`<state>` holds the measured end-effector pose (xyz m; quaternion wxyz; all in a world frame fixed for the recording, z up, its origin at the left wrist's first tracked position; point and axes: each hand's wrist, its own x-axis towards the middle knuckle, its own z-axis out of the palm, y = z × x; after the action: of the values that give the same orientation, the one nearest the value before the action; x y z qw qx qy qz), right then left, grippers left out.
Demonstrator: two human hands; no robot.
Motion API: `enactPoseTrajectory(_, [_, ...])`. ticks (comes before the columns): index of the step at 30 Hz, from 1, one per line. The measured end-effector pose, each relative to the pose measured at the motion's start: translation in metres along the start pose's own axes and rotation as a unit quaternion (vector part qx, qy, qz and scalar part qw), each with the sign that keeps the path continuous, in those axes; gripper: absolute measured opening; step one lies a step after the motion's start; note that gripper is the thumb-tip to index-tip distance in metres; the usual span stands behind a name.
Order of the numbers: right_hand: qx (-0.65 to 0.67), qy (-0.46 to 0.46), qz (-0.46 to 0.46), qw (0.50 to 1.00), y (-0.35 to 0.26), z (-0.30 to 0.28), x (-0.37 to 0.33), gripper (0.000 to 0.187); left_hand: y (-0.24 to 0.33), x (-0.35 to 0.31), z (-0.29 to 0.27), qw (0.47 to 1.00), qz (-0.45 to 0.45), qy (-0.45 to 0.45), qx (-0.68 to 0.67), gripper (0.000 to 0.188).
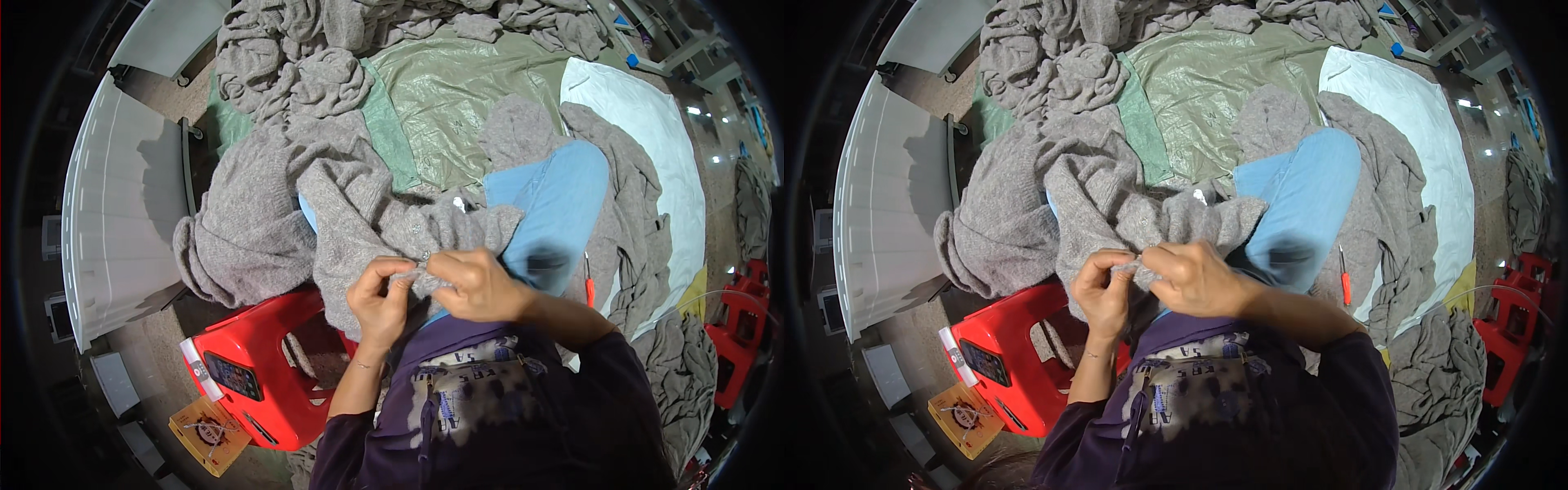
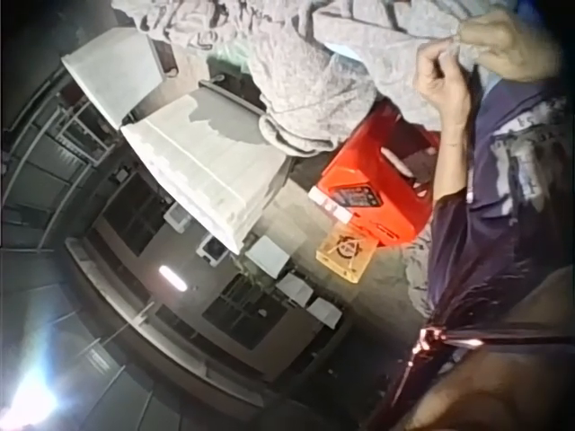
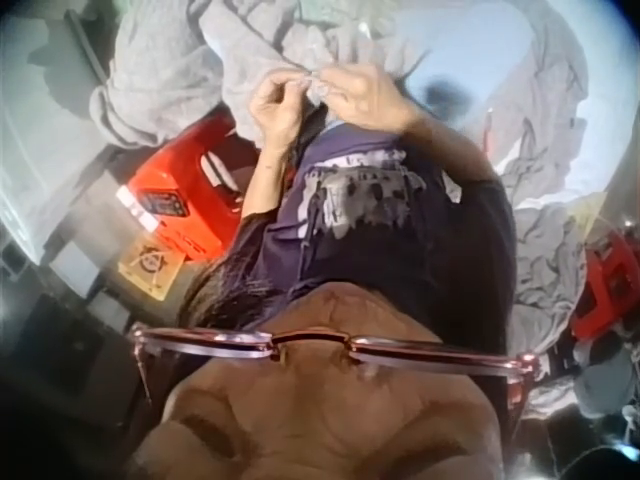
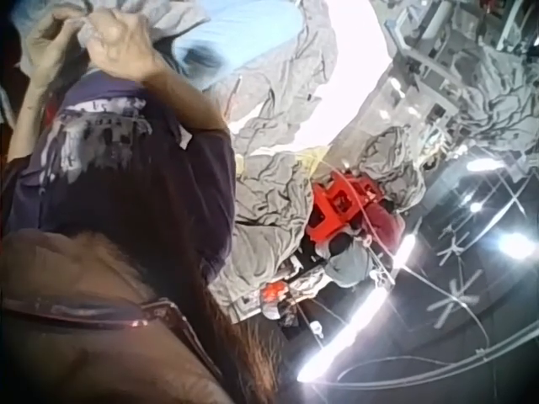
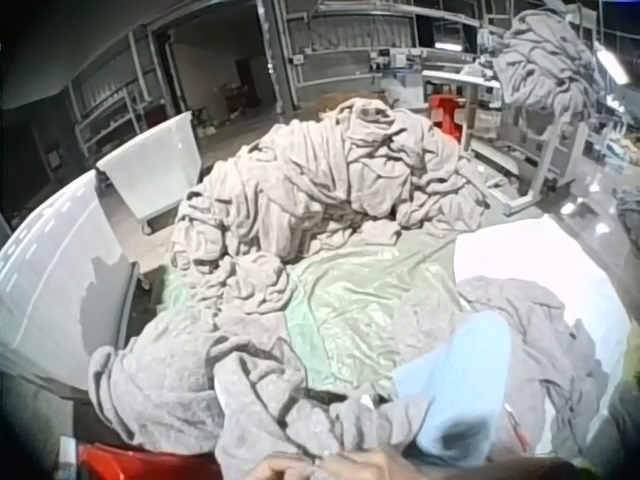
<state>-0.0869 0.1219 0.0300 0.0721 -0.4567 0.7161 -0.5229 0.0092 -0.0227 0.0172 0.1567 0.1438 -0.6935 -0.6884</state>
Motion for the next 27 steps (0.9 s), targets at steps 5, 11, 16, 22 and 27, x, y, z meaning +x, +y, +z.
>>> enactPoseTrajectory(5, [-0.047,0.095,-0.017,0.994,-0.003,0.025,-0.018,0.017,-0.003,-0.014,0.017,0.992,0.049,0.114,0.038,0.011])
enactPoseTrajectory(11, [-0.041,-0.093,0.119,0.988,-0.004,-0.009,-0.006,0.031,-0.008,0.002,-0.002,0.999,0.020,0.001,-0.028,0.012])
enactPoseTrajectory(16, [-0.062,-0.163,0.046,0.984,-0.003,-0.026,0.003,0.028,-0.003,0.009,-0.008,0.996,0.015,-0.088,-0.013,0.010])
enactPoseTrajectory(22, [-0.120,-0.194,-0.040,0.973,0.000,-0.028,0.001,0.021,0.003,0.013,-0.014,0.992,-0.026,-0.109,-0.049,0.013])
enactPoseTrajectory(27, [-0.045,-0.010,-0.073,0.996,0.006,-0.003,-0.003,0.020,0.006,0.008,-0.002,0.999,0.031,-0.032,0.029,0.010])
